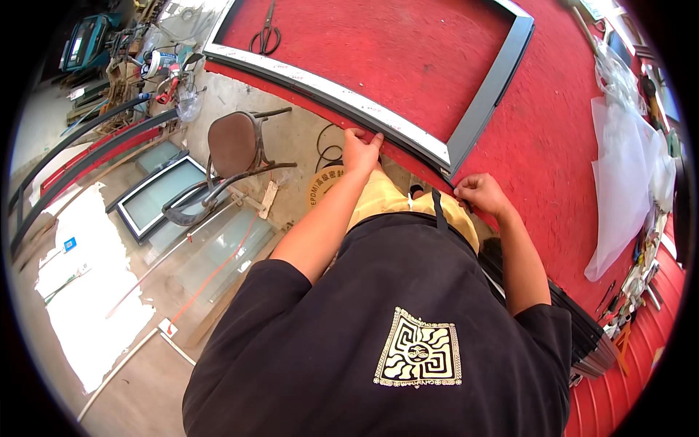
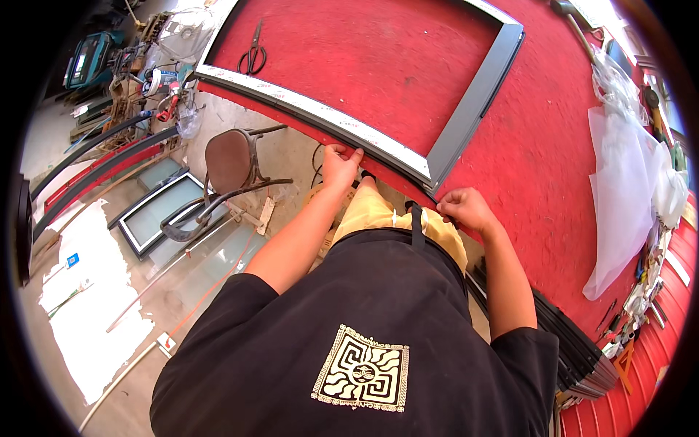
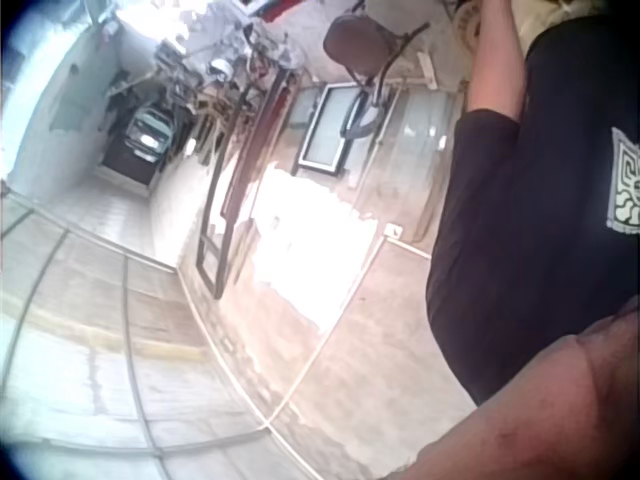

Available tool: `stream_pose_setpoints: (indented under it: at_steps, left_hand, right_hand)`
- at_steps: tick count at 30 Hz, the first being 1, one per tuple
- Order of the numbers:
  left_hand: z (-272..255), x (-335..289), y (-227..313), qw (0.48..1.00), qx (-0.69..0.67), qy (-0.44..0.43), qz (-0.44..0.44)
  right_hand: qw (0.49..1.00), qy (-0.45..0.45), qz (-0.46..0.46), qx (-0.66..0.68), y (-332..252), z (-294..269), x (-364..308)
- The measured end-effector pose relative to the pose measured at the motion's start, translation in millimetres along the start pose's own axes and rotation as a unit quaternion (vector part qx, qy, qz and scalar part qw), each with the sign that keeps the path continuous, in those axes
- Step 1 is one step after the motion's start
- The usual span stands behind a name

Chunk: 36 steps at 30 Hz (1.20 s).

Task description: The person presses a black rubber seal into the channel of a metal frame by hand. They use scissors to cut the seal at the corners. They press the rubber material into the grooves along all sides of the frame.

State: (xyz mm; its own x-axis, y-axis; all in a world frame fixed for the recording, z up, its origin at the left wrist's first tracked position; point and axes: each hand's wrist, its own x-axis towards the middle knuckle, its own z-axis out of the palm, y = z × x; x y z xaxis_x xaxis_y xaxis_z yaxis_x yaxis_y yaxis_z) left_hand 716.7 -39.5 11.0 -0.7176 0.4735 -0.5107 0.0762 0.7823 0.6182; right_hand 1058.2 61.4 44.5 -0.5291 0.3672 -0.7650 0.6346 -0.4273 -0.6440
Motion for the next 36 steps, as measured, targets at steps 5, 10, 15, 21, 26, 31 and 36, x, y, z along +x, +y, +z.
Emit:
stream_pose_setpoints:
  at_steps: [5, 10, 15, 21, 26, 31, 36]
  left_hand:
    - [1.0, -2.5, 8.5, 1.0, 0.021, 0.014, -0.008]
    - [8.2, -25.9, 6.9, 1.0, -0.005, -0.005, 0.013]
    - [15.8, -37.0, 16.8, 0.998, 0.035, 0.026, 0.044]
    - [22.5, -28.4, 2.0, 0.999, -0.01, 0.005, 0.031]
    - [27.0, -47.2, 15.1, 0.999, 0.022, 0.018, 0.036]
    - [30.5, -46.7, 14.6, 0.999, 0.03, 0.012, 0.027]
    - [34.0, -68.4, 24.0, 0.999, 0.026, 0.029, 0.032]
  right_hand:
    - [1.0, -0.007, -0.003, 0.002, 0.5, -1.2, -1.0]
    - [1.0, -0.007, -0.004, -0.002, 2.5, -1.4, 0.7]
    - [1.0, -0.01, -0.005, -0.017, 3.5, -3.0, 4.0]
    - [1.0, -0.003, -0.007, 0.002, 1.3, -0.6, 2.1]
    - [1.0, 0.002, -0.004, 0.009, 3.9, 0.1, 3.2]
    - [1.0, -0.002, -0.007, 0.012, 3.3, -1.0, 2.9]
    - [1.0, -0.002, -0.002, -0.004, 1.4, -0.5, 2.0]
